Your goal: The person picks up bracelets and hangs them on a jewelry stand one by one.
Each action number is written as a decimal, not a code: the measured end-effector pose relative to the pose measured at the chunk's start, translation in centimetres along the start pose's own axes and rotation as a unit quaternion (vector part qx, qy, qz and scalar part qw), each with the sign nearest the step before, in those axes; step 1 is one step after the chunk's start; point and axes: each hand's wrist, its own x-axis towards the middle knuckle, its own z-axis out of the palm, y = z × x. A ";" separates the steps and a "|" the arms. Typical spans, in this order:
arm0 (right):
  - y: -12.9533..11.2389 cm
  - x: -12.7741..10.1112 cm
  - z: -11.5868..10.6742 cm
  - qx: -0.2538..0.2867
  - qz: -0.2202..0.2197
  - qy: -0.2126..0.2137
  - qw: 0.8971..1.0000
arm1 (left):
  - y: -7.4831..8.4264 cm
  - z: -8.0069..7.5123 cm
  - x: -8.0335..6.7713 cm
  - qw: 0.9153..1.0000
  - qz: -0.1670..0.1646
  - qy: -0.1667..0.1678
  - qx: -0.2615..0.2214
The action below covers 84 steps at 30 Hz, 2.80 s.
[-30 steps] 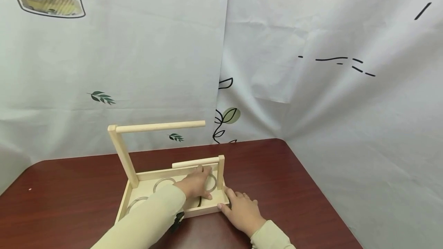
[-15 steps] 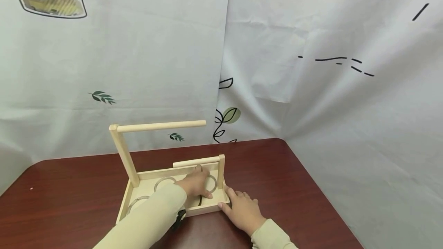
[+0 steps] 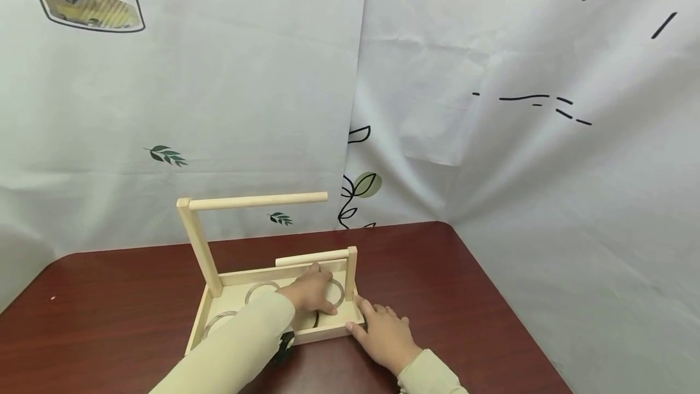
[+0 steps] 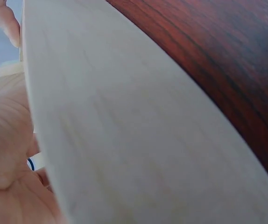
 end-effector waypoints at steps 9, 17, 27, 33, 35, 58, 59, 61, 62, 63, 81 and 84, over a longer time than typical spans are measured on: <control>-0.1 -0.1 0.0 -0.012 -0.007 0.006 1.000 | -0.5 -0.1 -0.2 0.999 0.004 0.006 -0.052; 0.0 0.0 0.1 -0.014 -0.006 0.006 1.000 | -1.0 -1.0 -0.8 0.998 0.007 0.020 -0.055; 0.1 0.1 0.2 -0.003 0.010 -0.010 1.000 | -1.7 -2.1 -2.5 0.995 0.042 0.064 -0.071; 0.1 0.0 0.0 0.001 0.015 -0.013 1.000 | -2.4 -2.1 -3.4 0.990 0.034 0.097 -0.095; 0.1 0.0 -0.1 0.000 0.012 -0.012 1.000 | -2.7 -2.3 -3.7 0.989 0.012 0.105 -0.105; 0.4 0.1 -0.2 0.040 -0.030 -0.015 0.999 | -5.6 -5.0 -7.7 0.962 -0.047 0.203 -0.177; 0.4 0.1 -0.2 0.042 -0.030 -0.016 0.999 | -5.7 -5.2 -8.0 0.961 -0.047 0.207 -0.177; 0.4 0.1 -0.2 0.045 -0.028 -0.018 0.998 | -5.8 -5.4 -8.5 0.958 -0.049 0.216 -0.180; 0.5 0.2 -0.2 0.047 -0.026 -0.019 0.998 | -5.9 -5.6 -8.7 0.957 -0.051 0.219 -0.182; 0.4 0.2 -0.2 0.051 -0.025 -0.019 0.998 | -6.0 -5.7 -8.9 0.956 -0.052 0.222 -0.185; 0.5 0.0 -0.3 0.052 -0.029 0.000 0.998 | -7.2 -6.0 -10.3 0.935 -0.054 0.248 -0.246; 0.4 0.1 -0.3 0.049 -0.031 0.001 0.998 | -7.2 -5.9 -10.4 0.932 -0.058 0.245 -0.262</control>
